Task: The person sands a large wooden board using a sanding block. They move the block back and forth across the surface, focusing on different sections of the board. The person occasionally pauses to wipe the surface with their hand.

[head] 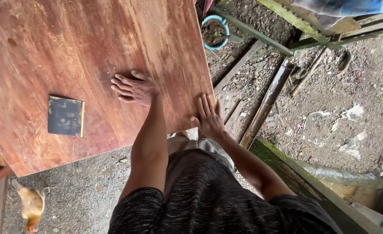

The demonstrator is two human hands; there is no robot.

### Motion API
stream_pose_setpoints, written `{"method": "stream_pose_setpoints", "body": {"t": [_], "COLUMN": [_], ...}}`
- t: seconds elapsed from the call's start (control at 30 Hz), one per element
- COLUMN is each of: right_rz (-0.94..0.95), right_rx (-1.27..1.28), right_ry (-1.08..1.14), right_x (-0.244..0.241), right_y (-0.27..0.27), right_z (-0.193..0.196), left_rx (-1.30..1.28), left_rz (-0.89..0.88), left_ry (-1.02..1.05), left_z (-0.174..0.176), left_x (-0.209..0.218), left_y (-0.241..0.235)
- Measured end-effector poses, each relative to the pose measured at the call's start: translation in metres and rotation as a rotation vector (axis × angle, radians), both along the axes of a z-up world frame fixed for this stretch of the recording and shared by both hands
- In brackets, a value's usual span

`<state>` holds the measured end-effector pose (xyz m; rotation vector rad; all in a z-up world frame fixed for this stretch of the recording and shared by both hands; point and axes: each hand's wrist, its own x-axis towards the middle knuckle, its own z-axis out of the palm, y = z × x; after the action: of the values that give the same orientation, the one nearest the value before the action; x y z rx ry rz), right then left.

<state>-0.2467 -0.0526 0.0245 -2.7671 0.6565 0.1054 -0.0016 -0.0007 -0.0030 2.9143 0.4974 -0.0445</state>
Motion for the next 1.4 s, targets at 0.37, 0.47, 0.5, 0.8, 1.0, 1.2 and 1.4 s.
{"method": "stream_pose_setpoints", "body": {"t": [0.37,0.47,0.5,0.8,1.0,1.2,1.4], "right_rz": [-0.02,0.102,0.104,0.011,0.024,0.032,-0.012], "right_rx": [-0.226,-0.184,-0.182,-0.151,-0.145,0.053,-0.081], "right_ry": [-0.145,-0.19,-0.185,0.016,-0.138,0.075,0.021], "right_x": [0.092,0.009,-0.008,0.117,0.042,0.023,0.139], "right_y": [-0.076,-0.006,0.002,-0.097,-0.045,-0.038,-0.124], "right_z": [-0.041,0.0,-0.005,-0.022,0.001,-0.01,-0.028], "left_rx": [0.068,0.082,0.083,0.045,0.09,0.12,0.074], "left_rz": [-0.018,-0.003,-0.001,0.003,-0.014,-0.021,-0.021], "left_ry": [0.047,0.038,0.043,-0.031,-0.086,-0.055,-0.073], "left_z": [0.004,-0.007,-0.007,-0.019,-0.021,-0.021,-0.027], "left_x": [-0.002,0.0,-0.001,-0.001,0.0,0.001,-0.001], "left_y": [0.003,0.003,0.003,0.005,0.006,0.005,0.009]}}
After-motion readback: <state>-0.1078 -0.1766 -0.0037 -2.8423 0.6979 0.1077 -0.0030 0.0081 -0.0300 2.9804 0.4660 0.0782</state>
